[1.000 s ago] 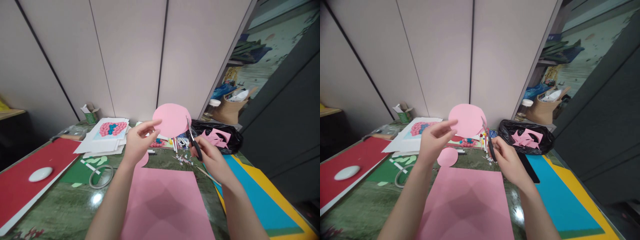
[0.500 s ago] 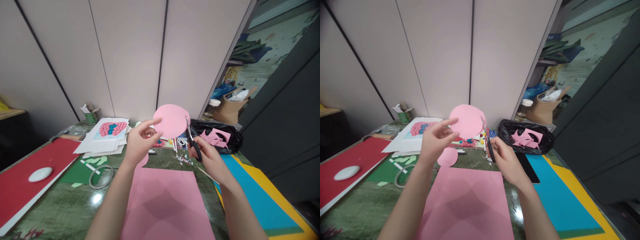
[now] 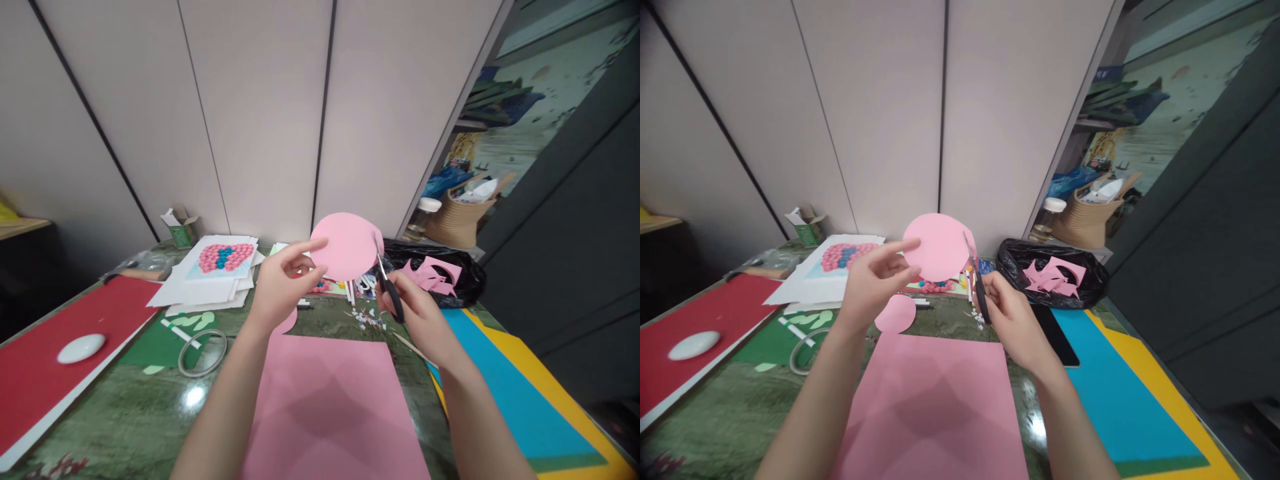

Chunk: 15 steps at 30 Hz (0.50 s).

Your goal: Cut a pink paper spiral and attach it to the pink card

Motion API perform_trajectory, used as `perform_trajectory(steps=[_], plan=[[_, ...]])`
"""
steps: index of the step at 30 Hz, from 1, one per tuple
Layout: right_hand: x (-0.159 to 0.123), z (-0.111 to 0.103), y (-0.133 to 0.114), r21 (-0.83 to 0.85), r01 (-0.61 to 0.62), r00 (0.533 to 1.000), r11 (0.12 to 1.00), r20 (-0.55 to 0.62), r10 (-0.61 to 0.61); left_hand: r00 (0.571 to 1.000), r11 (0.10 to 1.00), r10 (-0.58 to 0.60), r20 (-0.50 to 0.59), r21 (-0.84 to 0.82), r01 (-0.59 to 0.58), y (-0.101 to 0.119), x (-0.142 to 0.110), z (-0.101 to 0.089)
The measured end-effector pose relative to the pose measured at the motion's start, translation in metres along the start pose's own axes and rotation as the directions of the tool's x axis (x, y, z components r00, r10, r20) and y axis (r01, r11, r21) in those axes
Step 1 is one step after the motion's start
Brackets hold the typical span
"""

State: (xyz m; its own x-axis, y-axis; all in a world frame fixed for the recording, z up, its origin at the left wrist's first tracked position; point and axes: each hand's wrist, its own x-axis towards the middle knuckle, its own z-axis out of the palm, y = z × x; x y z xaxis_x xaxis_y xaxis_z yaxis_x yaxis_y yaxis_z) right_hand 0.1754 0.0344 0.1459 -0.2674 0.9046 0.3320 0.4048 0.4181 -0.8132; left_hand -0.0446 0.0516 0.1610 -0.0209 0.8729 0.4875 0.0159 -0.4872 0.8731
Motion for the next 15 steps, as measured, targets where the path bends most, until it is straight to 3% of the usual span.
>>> perform_trajectory(steps=[7,15], plan=[[-0.0009,-0.0007,-0.0003,0.012,-0.012,1.0,1.0,0.023,0.012,0.993,0.991,0.101,-0.057,0.092,-0.095,-0.0025,0.0018,-0.0029],[-0.0015,-0.0033,0.0006,-0.044,-0.001,1.0,0.999,0.026,0.003,0.988,0.988,0.124,-0.097,0.104,-0.114,-0.0046,0.0031,-0.0062]])
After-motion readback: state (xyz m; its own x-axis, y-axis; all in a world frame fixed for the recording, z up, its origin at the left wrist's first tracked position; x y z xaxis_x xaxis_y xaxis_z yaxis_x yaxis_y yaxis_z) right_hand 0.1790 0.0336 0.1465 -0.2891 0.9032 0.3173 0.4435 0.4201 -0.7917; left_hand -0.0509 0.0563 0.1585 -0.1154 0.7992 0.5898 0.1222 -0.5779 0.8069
